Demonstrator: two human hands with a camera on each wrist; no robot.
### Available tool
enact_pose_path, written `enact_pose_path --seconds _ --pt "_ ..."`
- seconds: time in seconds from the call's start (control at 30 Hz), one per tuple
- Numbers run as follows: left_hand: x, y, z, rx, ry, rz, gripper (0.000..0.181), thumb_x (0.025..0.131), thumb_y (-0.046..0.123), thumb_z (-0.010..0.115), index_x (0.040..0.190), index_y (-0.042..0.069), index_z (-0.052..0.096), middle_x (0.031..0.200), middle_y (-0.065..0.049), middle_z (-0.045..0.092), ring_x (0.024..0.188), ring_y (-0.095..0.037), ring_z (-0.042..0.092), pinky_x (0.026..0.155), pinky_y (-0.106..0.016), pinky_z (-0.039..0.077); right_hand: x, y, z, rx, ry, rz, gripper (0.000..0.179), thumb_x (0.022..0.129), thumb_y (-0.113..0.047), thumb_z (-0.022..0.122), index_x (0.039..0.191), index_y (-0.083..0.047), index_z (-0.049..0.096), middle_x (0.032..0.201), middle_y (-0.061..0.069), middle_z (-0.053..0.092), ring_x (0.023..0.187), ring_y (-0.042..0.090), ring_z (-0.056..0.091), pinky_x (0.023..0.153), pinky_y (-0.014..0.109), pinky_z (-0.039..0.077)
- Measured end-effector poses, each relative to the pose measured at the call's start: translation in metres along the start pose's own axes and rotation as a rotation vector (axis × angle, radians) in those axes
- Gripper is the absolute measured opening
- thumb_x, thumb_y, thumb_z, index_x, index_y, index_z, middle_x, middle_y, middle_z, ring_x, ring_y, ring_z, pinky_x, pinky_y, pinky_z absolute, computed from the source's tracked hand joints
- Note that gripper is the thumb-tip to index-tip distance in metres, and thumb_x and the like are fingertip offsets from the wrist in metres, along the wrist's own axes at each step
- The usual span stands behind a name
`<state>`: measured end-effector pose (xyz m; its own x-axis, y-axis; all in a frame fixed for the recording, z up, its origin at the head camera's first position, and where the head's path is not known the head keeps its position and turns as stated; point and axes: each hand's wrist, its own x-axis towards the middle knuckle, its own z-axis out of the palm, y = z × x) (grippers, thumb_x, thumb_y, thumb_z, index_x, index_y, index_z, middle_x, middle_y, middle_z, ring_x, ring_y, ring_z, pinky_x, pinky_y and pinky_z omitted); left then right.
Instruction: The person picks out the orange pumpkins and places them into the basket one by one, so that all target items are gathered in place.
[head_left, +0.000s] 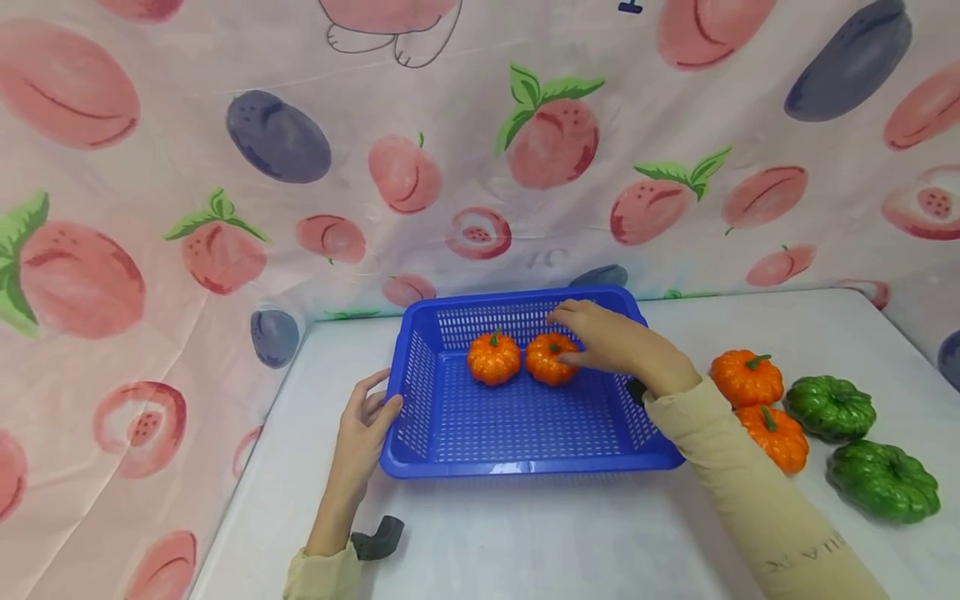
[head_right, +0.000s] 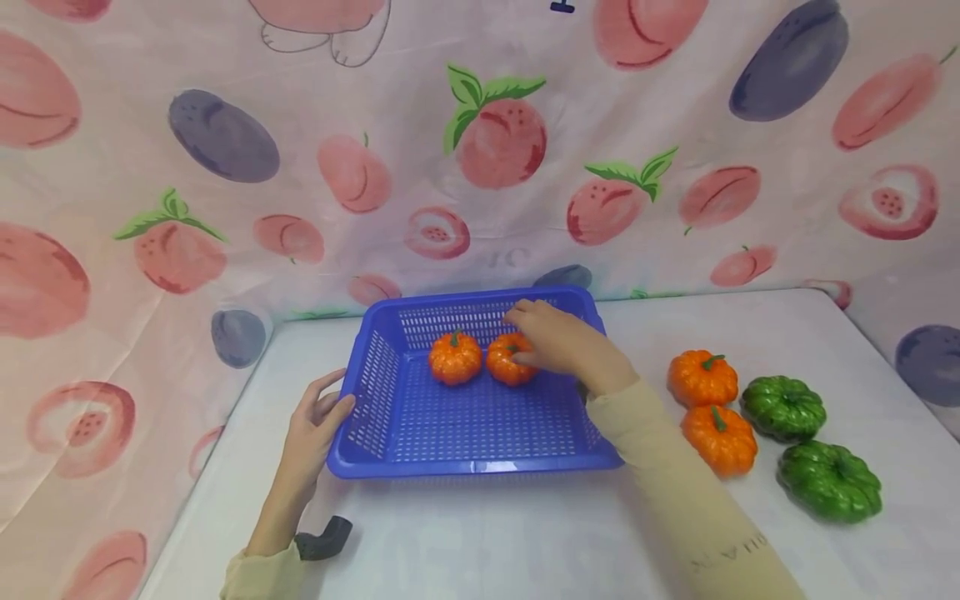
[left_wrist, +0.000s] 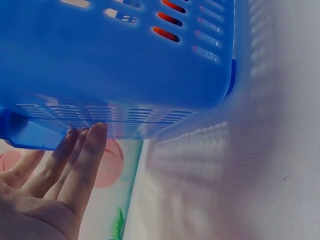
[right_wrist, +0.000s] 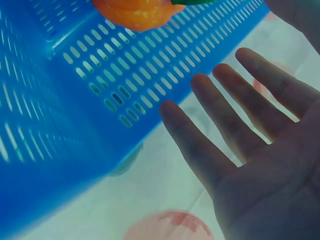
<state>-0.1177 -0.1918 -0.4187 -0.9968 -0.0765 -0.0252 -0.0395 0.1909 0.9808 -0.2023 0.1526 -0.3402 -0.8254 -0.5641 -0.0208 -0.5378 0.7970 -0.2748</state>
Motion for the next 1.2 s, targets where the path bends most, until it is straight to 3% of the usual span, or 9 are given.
enact_pose_path --seconds 0.57,0.9,1.2 --pt "0.002 -0.007 -0.001 -0.017 0.005 0.003 0.048 0.100 0.027 0.062 0.144 0.022 0.044 0.130 -0.016 0.063 0.112 -0.029 0.066 0.083 -0.026 0.057 -0.024 -0.001 -0.013 0.009 0.086 -0.019 0.054 0.089 -0.020 0.076 0.134 0.003 0.056 0.137 0.022 0.054 0.128 0.041 0.048 0.108 0.056 0.040" --pt "0.002 -0.006 0.000 -0.010 0.007 -0.003 0.047 0.100 0.025 0.061 0.144 0.022 0.044 0.129 -0.015 0.063 0.113 -0.029 0.066 0.083 -0.026 0.057 -0.040 0.000 -0.019 0.017 0.071 0.047 0.057 0.090 -0.022 0.075 0.137 0.002 0.053 0.141 0.021 0.050 0.134 0.042 0.044 0.109 0.058 0.038" --pt "0.002 -0.005 -0.001 -0.001 0.011 0.002 0.047 0.100 0.025 0.061 0.144 0.022 0.044 0.128 -0.016 0.064 0.112 -0.030 0.066 0.082 -0.026 0.057 -0.057 0.006 -0.021 0.015 0.118 0.038 0.060 0.089 -0.023 0.075 0.136 0.006 0.052 0.140 0.024 0.050 0.133 0.043 0.044 0.108 0.059 0.037"
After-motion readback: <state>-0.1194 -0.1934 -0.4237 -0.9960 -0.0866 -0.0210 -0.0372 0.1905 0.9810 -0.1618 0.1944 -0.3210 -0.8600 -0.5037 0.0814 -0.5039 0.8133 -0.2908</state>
